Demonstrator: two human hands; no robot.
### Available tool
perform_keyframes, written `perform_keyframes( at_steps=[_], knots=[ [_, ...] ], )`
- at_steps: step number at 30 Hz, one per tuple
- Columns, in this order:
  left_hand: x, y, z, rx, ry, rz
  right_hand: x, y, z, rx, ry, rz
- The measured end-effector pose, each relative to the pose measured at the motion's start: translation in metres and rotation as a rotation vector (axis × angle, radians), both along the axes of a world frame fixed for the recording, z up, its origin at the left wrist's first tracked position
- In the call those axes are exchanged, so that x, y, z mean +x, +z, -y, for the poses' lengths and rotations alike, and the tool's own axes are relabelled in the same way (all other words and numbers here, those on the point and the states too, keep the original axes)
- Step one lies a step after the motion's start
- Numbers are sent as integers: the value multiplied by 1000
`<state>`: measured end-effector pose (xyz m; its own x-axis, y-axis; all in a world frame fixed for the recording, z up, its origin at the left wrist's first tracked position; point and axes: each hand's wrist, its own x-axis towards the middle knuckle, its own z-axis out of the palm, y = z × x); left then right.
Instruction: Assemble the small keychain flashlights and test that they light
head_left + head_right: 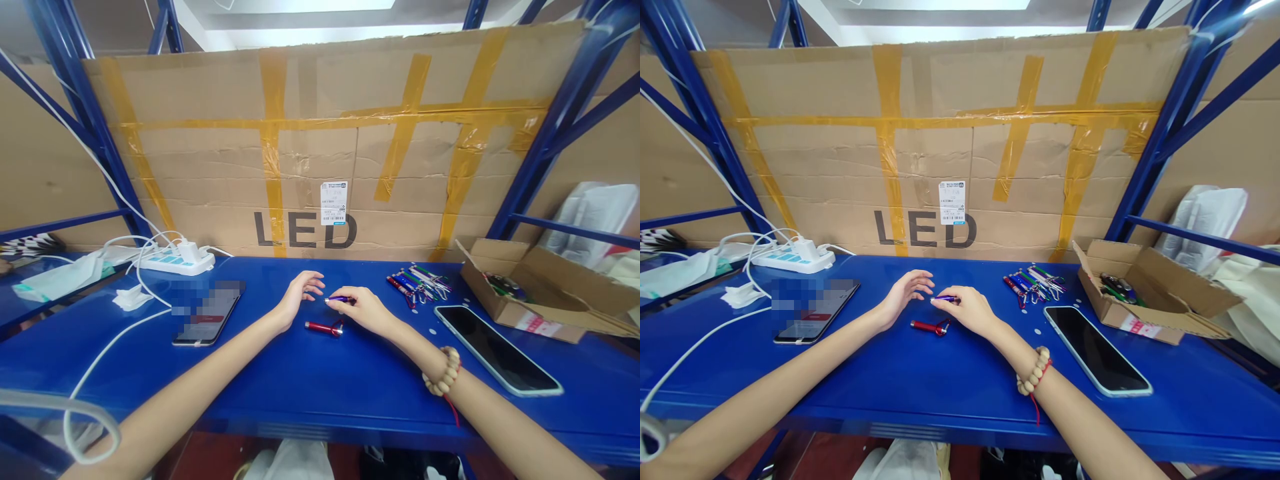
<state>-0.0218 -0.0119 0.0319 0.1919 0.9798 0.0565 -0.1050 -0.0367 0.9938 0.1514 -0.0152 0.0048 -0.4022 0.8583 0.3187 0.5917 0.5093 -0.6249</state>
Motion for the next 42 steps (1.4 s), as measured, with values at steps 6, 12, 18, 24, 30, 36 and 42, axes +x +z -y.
perform_keyframes(
  at_steps=[6, 12, 18, 24, 30, 36, 42],
  knots=[
    [0, 0, 0, -8, -8, -4, 0, 1, 0, 6, -11, 11],
    [-1, -2, -1, 13, -21, 7, 0, -1, -1, 20, 13, -12],
    [-2, -4, -3, 59, 52, -71, 1, -2, -1, 14, 33, -25],
    [-8, -10, -7, 93, 252, -166, 1, -2, -2, 10, 25, -60],
    [-8, -8, -7, 95, 199, -179, 0, -1, -2, -4, 37, -67],
    [-5, -3, -2, 30, -65, -18, -1, 2, 1, -32, 49, -27],
    [-5, -3, -1, 2, -164, 51, 0, 0, 0, -26, 45, -21]
  ],
)
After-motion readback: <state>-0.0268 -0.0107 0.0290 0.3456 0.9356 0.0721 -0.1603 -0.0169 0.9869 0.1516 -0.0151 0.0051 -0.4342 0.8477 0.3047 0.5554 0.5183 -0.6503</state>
